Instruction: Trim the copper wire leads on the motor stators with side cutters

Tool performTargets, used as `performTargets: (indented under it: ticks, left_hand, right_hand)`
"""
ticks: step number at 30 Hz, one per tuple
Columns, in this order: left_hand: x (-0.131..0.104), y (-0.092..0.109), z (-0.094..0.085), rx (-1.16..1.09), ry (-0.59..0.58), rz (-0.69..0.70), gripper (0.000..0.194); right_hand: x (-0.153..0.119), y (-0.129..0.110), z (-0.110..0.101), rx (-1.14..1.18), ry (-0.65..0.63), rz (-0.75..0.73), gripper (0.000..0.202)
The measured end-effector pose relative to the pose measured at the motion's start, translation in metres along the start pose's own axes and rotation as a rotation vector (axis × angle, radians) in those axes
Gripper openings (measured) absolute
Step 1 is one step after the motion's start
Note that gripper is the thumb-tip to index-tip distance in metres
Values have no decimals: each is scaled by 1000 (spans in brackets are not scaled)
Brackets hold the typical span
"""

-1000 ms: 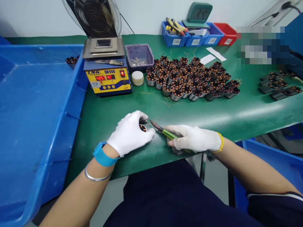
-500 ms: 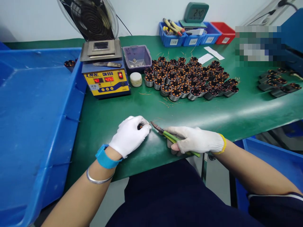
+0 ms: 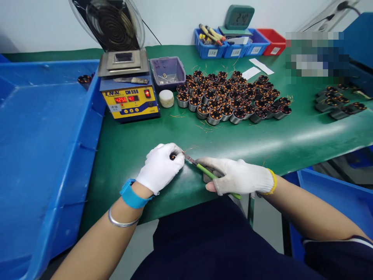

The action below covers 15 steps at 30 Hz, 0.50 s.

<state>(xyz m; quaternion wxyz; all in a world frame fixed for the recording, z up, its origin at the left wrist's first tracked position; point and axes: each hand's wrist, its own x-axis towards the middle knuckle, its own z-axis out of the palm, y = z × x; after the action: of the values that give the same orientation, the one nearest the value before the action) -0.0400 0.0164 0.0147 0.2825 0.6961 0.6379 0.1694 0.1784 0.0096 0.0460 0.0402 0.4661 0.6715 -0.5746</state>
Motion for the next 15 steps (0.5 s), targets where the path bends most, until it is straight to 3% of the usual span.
performTargets:
  ticks: [4,10,15]
  left_hand:
    - [0,-1,1,9,13,2,15]
    - [-1,-4,3,-8,4,23,16]
    - [0,-4,3,-10,-8,17,18]
  right_hand:
    - [4,1,3,122,-6,3,58]
    - [6,7,9,510,-34,73,61]
    - [8,11,9,577,-73,33,61]
